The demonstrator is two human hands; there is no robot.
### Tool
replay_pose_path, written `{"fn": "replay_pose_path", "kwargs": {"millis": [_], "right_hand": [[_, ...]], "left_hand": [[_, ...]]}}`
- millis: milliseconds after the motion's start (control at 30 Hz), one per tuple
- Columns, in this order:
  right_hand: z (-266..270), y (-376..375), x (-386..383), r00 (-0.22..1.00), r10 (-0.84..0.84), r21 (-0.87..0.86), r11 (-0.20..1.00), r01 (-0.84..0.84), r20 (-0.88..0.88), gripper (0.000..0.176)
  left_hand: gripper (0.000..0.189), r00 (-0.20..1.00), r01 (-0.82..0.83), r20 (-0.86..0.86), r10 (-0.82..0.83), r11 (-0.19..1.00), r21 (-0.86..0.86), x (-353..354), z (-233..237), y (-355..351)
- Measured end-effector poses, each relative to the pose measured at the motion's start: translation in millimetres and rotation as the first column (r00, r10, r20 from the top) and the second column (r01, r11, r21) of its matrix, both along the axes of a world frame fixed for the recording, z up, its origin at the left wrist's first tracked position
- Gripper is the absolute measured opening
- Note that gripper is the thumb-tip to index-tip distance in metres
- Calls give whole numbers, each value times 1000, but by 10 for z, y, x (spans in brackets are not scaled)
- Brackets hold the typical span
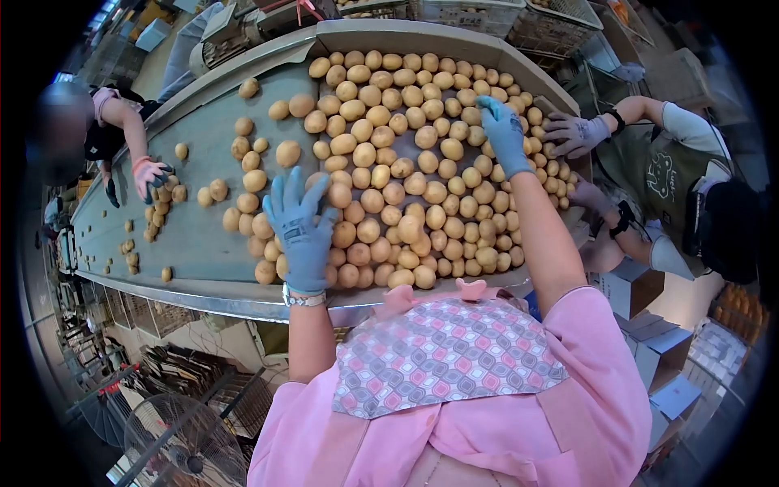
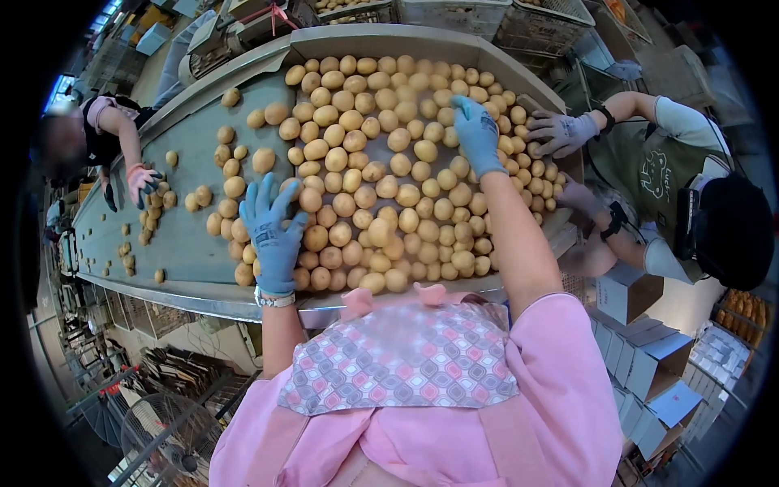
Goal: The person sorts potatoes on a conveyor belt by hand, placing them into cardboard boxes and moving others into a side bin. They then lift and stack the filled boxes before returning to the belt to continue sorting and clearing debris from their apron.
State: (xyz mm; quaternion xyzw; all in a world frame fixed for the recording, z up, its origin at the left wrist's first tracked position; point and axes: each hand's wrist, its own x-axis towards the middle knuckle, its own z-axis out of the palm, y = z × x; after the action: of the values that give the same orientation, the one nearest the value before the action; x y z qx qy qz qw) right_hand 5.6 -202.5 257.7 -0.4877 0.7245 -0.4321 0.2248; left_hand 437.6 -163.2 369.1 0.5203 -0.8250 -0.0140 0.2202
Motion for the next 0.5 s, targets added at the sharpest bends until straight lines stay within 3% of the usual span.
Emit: {"fn": "replay_pose_path", "kwargs": {"millis": [133,200,233,300,333,400,467,500], "right_hand": [[-68,166,90,898,281,84,960,-268,-339,41],[-94,184,92,839,357,151,934,-324,-411,46],[-38,155,78,873,389,223,916,-333,-295,48],[130,99,55,910,411,358,858,-368,-48,52],[154,103,47,907,416,386,848,-363,-62,52],[198,99,41,899,429,440,827,-350,-91,52],[430,173,139,922,376,468,832,-296,-86,54],[522,194,197,933,350,481,834,-270,-84,55]], "left_hand": [[45,972,-233,-79,222,951,-204,65,46,-78],[41,943,-127,-320,94,988,-83,17,81,-89],[40,899,-62,-436,42,997,-34,-5,100,-83],[37,937,173,-303,-175,984,-33,-205,196,31],[38,933,307,-199,-299,952,10,-337,338,89],[40,926,377,-54,-373,921,94,-352,363,121],[44,962,264,36,-271,955,135,-262,156,108],[47,978,194,66,-199,979,68,-194,126,77]]}}
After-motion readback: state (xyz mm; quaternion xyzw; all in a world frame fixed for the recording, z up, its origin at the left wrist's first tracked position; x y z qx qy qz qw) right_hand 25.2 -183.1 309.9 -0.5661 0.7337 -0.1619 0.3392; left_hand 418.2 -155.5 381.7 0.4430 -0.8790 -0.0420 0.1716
